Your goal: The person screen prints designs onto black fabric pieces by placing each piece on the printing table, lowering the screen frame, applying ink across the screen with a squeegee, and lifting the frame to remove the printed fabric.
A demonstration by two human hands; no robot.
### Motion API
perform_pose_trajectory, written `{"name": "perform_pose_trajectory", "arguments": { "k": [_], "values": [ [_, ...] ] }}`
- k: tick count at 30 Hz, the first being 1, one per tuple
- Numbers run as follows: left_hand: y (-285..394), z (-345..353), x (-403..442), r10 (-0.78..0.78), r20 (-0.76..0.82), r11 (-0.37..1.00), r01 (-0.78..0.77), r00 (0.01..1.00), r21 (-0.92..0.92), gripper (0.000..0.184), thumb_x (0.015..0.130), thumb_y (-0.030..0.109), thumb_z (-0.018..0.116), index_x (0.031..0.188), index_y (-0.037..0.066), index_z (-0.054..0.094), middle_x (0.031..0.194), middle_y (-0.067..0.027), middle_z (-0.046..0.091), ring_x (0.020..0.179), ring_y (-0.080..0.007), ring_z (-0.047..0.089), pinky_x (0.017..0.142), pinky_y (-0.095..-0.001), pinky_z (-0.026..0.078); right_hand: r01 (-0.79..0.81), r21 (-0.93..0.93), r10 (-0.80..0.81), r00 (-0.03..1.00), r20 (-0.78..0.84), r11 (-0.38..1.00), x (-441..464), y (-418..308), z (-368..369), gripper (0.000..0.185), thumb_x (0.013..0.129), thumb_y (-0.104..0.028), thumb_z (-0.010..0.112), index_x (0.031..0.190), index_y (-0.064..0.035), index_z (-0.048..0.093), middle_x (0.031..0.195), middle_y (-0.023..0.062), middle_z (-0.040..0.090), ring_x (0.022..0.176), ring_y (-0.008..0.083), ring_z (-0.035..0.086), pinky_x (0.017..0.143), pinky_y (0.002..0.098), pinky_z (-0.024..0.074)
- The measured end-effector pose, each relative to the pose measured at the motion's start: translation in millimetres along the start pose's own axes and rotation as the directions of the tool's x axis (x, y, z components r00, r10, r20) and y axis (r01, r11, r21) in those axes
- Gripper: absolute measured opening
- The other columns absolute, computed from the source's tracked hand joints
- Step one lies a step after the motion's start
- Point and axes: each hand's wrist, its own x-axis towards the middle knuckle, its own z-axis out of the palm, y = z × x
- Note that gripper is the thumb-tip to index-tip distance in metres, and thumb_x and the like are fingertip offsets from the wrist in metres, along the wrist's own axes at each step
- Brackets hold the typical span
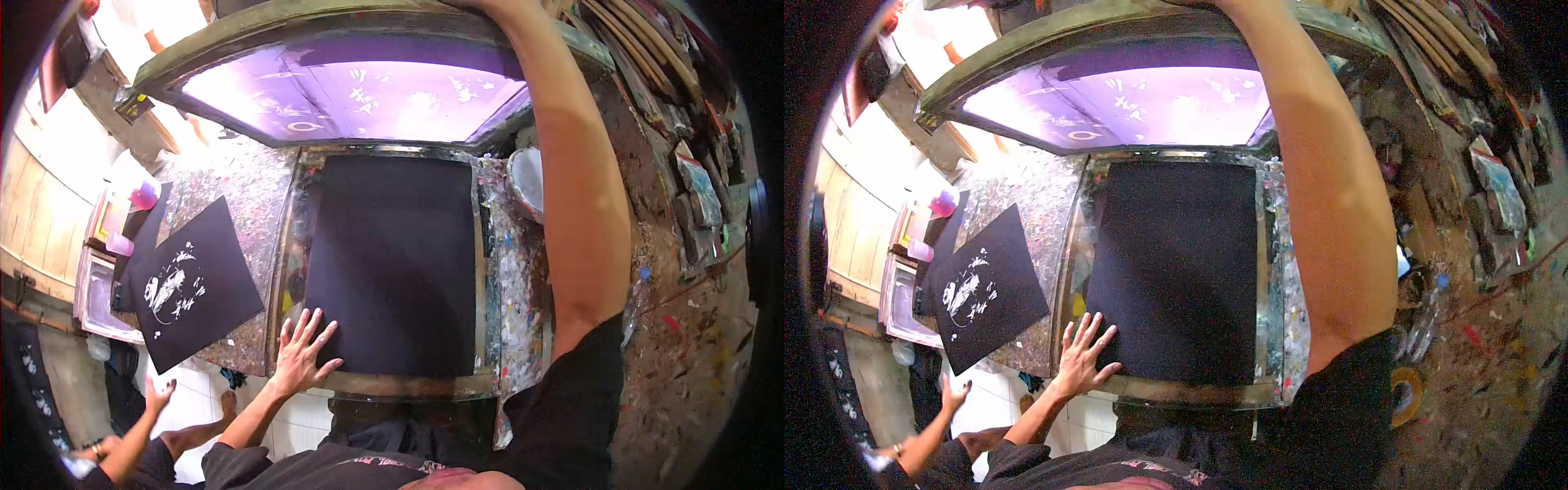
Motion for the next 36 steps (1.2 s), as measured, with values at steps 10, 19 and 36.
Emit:
{"name": "perform_pose_trajectory", "arguments": {
  "k": [10,19,36],
  "values": [
    [22,-36,4,-0.004,-0.159,1.0,0.001,0.987,-0.018,0.077,0.092,0.053,0.062,0.156,0.022,0.033,0.162,-0.0171,0.025,0.151,-0.0357,0.019,0.12,-0.0588,0.012,-0.083,-0.092,0.079,0.996,-0.042,0.992,-100,-40,2,0.091,0.08,-0.086,0.046,0.117,-0.0067,0.069,0.089,0.0231,0.072,0.091,0.0363,0.072,0.087,0.048,0.0517],
    [88,-61,-6,-0.612,0.076,-0.229,-0.084,0.787,-0.97,0.042,0.1,0.014,0.061,0.119,-0.009,0.031,0.128,-0.0288,0.049,0.113,-0.0363,0.062,0.093,-0.0444,0.059,0.079,-0.198,-0.011,0.946,0.323,0.977,-337,-87,134,0.05,0.087,-0.05,0.068,0.113,-0.0069,0.065,0.097,0.0134,0.072,0.092,0.0336,0.07,0.087,0.0495,0.0508],
    [47,8,-18,-0.53,0.426,-0.287,0.318,0.733,-0.904,0.032,0.1,0.013,0.059,0.11,-0.017,0.05,0.104,-0.0275,0.067,0.095,-0.0332,0.071,0.083,-0.0432,0.062,0.161,-0.004,-0.148,0.92,0.362,0.987,-142,59,283,0.04,0.083,-0.042,0.074,0.103,-0.0085,0.062,0.083,0.0151,0.071,0.08,0.0344,0.071,0.071,0.0482,0.0532]
  ]
}}
